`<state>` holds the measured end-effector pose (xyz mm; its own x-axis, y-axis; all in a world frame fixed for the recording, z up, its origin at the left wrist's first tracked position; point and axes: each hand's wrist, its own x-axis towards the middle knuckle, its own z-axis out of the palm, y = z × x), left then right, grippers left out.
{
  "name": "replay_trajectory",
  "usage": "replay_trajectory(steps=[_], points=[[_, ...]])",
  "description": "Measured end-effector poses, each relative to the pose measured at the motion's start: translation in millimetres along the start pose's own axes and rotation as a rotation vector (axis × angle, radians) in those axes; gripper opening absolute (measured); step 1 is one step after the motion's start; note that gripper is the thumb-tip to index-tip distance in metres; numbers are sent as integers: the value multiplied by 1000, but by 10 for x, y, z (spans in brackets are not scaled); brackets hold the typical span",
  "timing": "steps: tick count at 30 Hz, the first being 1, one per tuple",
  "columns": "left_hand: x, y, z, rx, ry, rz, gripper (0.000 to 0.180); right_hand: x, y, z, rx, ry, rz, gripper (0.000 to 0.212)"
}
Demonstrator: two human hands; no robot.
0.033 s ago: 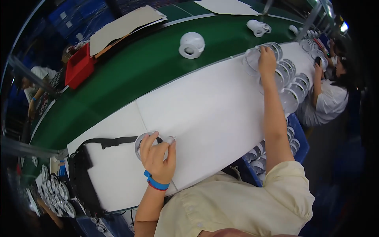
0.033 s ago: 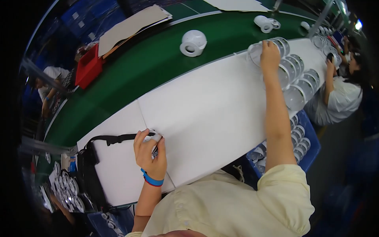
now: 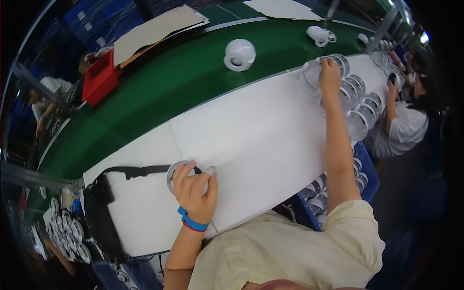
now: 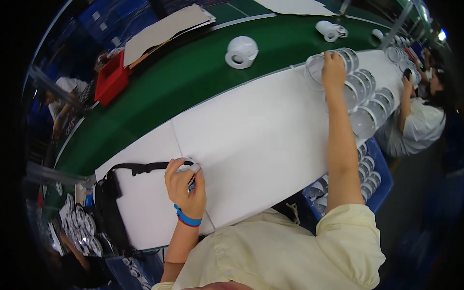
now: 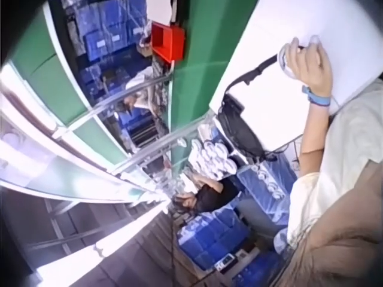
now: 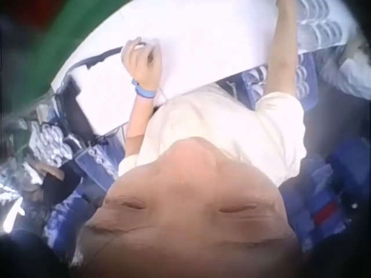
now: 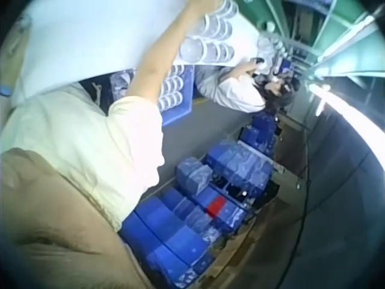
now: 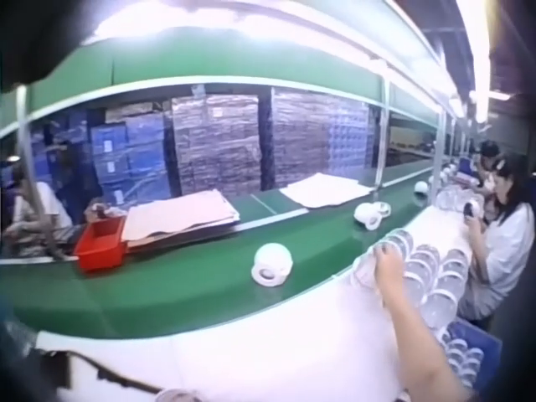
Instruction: Assembling electronic components into plastic housings at a factory workstation.
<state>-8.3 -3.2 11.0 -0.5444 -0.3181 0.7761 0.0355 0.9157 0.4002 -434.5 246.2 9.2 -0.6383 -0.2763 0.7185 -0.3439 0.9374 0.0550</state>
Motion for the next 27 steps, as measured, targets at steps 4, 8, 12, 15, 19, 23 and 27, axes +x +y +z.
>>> replay_trajectory(steps=[4,8,12,15,19,23,27], points=[[-72,-51,39,42,70,-7,21,-159,-307,-139,303,36,-125,28],[-90,-136,59,90,128,25,25,-484,-901,-631,622,-201,-113,31],[-114,-202,30,183,175,62,26,-744,-1138,-1096,908,-542,-161,62],[-150,-237,26,227,195,63,23,-603,-1170,-1209,1064,-906,-250,83],[-141,-223,12,245,216,58,18,-518,-1437,-840,1288,-964,-325,86],[-108,-216,-3,220,211,40,19,-797,-1977,-315,1711,-707,464,75],[-131,-247,-71,196,200,-5,20,-778,-2211,-461,1787,-562,551,61]])
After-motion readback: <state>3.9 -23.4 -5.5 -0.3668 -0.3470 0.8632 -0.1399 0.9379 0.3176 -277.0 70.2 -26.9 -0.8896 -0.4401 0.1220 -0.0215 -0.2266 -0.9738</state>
